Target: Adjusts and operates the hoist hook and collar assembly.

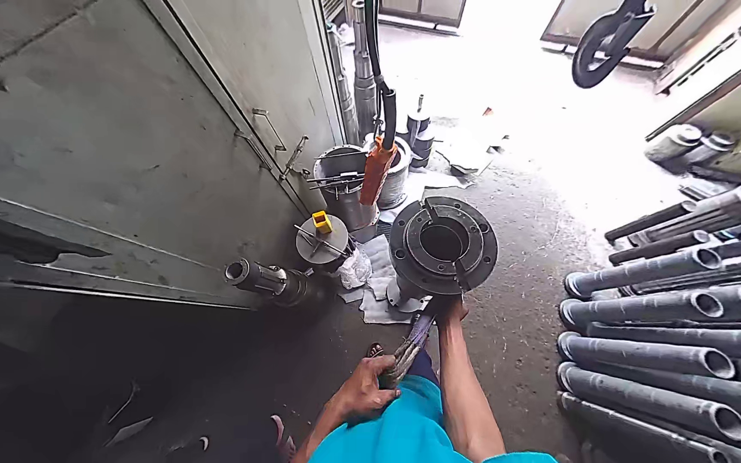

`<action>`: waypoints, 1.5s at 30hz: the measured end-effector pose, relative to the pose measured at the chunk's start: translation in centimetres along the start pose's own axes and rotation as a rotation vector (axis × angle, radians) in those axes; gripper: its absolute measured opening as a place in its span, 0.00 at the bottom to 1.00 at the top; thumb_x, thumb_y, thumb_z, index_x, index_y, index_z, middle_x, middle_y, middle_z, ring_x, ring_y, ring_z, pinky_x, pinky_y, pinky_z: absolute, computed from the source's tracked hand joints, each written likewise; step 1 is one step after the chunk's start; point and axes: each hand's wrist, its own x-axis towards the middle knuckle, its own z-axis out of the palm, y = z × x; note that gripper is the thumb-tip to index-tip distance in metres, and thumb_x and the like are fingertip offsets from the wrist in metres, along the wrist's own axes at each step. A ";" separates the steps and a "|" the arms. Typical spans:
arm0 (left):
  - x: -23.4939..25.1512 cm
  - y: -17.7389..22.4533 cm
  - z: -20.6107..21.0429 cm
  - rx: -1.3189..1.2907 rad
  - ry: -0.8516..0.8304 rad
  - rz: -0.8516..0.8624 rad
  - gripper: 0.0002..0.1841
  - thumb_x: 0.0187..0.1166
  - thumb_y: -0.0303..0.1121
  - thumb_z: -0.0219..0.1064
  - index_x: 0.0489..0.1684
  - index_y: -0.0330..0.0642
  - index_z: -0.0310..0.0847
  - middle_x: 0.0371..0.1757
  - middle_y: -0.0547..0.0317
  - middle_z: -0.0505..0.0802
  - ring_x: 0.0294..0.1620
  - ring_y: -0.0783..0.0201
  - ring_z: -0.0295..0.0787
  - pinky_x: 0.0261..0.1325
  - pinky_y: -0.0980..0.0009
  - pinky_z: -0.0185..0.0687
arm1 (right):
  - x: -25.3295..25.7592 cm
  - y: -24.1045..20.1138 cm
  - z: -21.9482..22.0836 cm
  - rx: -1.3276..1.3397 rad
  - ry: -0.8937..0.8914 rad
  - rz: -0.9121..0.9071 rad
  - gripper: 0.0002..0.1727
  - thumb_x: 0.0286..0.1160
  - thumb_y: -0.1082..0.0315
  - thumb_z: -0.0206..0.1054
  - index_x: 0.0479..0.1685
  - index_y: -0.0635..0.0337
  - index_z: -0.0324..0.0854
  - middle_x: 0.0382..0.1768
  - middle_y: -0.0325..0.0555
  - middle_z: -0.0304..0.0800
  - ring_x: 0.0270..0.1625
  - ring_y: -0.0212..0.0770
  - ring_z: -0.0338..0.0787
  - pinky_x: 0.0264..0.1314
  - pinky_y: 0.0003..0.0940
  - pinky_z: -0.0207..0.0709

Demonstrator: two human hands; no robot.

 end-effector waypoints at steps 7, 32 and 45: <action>-1.0 -0.4 -1.5 -0.034 0.056 0.018 0.13 0.63 0.32 0.78 0.38 0.35 0.82 0.32 0.55 0.89 0.36 0.67 0.87 0.43 0.66 0.85 | -2.3 -1.3 -1.7 0.486 -0.283 0.362 0.22 0.94 0.51 0.45 0.66 0.58 0.73 0.50 0.45 0.88 0.47 0.39 0.89 0.51 0.40 0.84; 10.0 11.1 -0.4 -0.309 1.003 0.279 0.12 0.60 0.33 0.81 0.32 0.37 0.85 0.28 0.66 0.92 0.31 0.76 0.89 0.40 0.75 0.88 | 1.6 -38.9 10.9 -0.096 -1.258 -0.984 0.60 0.64 0.33 0.72 0.93 0.56 0.47 0.87 0.43 0.66 0.85 0.39 0.71 0.80 0.45 0.75; 17.1 14.7 0.5 0.384 0.987 0.350 0.11 0.73 0.35 0.72 0.38 0.34 0.86 0.38 0.48 0.90 0.44 0.61 0.88 0.53 0.66 0.85 | -3.3 -40.2 11.6 -0.004 -1.465 -1.254 0.32 0.73 0.55 0.73 0.68 0.71 0.72 0.53 0.45 0.89 0.54 0.31 0.90 0.59 0.35 0.87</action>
